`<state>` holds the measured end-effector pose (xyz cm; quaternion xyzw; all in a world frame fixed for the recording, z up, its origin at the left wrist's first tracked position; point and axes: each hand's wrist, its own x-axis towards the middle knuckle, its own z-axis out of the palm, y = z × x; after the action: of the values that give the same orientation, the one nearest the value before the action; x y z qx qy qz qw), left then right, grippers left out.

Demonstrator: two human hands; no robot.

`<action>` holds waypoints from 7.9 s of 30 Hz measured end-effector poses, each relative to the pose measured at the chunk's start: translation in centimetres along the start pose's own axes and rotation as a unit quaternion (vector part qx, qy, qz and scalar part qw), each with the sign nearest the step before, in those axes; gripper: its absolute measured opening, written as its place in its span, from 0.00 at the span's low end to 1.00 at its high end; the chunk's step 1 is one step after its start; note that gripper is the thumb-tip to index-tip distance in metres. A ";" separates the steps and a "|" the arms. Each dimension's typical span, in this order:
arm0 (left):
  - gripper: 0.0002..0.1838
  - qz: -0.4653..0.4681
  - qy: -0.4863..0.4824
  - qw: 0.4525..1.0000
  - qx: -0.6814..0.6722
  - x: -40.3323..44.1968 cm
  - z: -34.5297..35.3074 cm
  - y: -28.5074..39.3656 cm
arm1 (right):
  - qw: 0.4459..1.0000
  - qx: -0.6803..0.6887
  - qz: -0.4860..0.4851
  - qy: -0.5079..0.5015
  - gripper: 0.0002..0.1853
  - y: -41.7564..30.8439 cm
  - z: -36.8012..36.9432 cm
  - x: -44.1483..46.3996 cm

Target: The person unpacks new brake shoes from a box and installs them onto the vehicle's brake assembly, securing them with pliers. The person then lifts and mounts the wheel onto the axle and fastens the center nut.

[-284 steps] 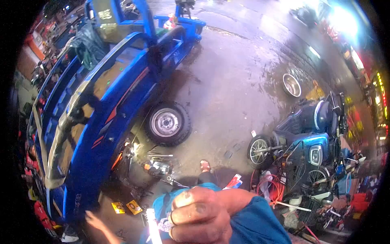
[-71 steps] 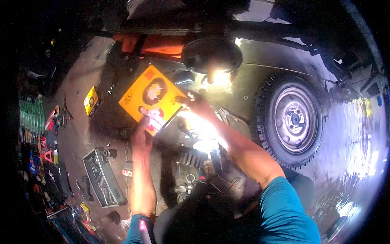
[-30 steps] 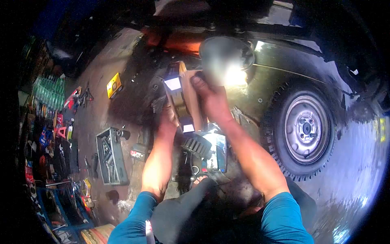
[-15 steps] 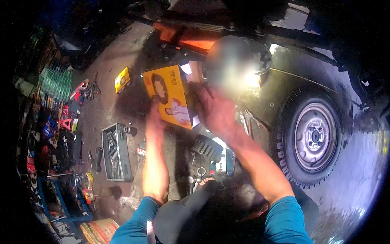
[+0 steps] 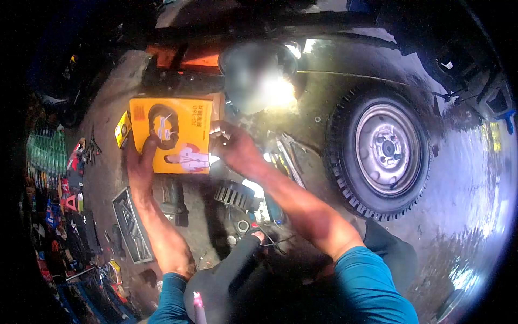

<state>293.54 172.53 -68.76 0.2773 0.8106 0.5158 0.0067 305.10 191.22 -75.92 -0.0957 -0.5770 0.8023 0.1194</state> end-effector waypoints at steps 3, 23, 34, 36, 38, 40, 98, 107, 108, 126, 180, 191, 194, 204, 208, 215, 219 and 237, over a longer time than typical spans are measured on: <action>0.21 -0.025 -0.024 0.997 -0.064 -0.1 0.2 0.7 | 0.999 0.032 -0.020 0.007 0.18 -0.1 -0.4 0.0; 0.20 -0.047 0.065 0.990 -0.117 -1.7 1.5 2.3 | 0.992 0.037 -0.089 0.086 0.20 0.2 -1.2 -0.8; 0.24 -0.044 0.086 0.980 -0.171 -3.4 1.2 2.5 | 0.985 0.073 -0.131 0.085 0.16 1.7 0.7 -0.2; 0.24 -0.084 0.109 0.969 -0.204 -3.4 0.5 2.8 | 0.980 0.069 -0.159 0.099 0.14 2.1 1.6 0.2; 0.22 -0.052 0.126 0.989 -0.050 -3.3 -0.6 2.7 | 0.975 0.054 -0.167 0.138 0.14 4.0 1.3 1.0; 0.23 -0.030 0.143 0.989 0.021 -3.4 -1.2 4.6 | 0.982 0.045 -0.130 0.130 0.16 4.2 0.3 1.0; 0.29 -0.377 -0.050 0.916 0.129 -20.1 -12.3 3.2 | 0.967 0.189 0.014 0.168 0.20 -0.1 -1.3 2.3; 0.34 -0.100 -0.011 0.963 -0.249 -7.7 2.5 4.0 | 0.972 0.188 0.004 0.144 0.18 -0.8 2.3 0.1; 0.27 -0.101 0.068 0.951 -0.286 -7.5 3.7 5.2 | 0.972 0.159 0.007 0.172 0.19 -0.8 2.6 -0.2; 0.21 -0.179 0.110 0.949 -0.236 -5.6 -4.8 5.7 | 0.991 0.121 0.049 -0.016 0.21 -0.5 7.3 -4.0; 0.19 0.002 -0.045 0.986 -0.163 4.6 8.2 6.3 | 0.981 0.134 -0.067 0.124 0.20 -1.5 -5.2 -3.2; 0.12 -0.144 -0.043 0.931 -0.332 4.0 16.1 -0.8 | 0.925 -0.269 -0.205 0.172 0.19 -6.2 -10.7 2.6; 0.09 -0.163 -0.021 0.943 -0.290 4.6 15.8 0.5 | 0.916 -0.246 -0.243 0.206 0.16 -5.2 -11.8 3.8; 0.08 -0.123 -0.056 0.963 -0.233 6.4 15.4 -0.5 | 0.930 -0.128 -0.244 0.245 0.18 -2.9 -12.0 4.0; 0.08 -0.120 -0.069 0.970 -0.199 6.9 15.2 -0.5 | 0.925 -0.141 -0.223 0.272 0.18 -2.2 -12.5 4.0; 0.08 -0.088 -0.049 0.971 -0.215 8.3 15.7 0.2 | 0.915 -0.117 -0.236 0.305 0.14 -1.2 -12.9 4.4; 0.12 0.014 -0.031 0.994 -0.103 9.5 15.1 2.2 | 0.890 -0.143 -0.264 0.344 0.11 -0.7 -12.6 5.2; 0.08 -0.066 -0.043 0.974 -0.212 9.3 16.9 0.2 | 0.805 -0.487 -0.206 0.271 0.09 -8.2 -12.4 4.7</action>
<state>290.77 190.95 -73.96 0.2375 0.6984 0.6618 0.1339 304.94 206.36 -72.18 -0.2333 -0.8422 0.3141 0.3710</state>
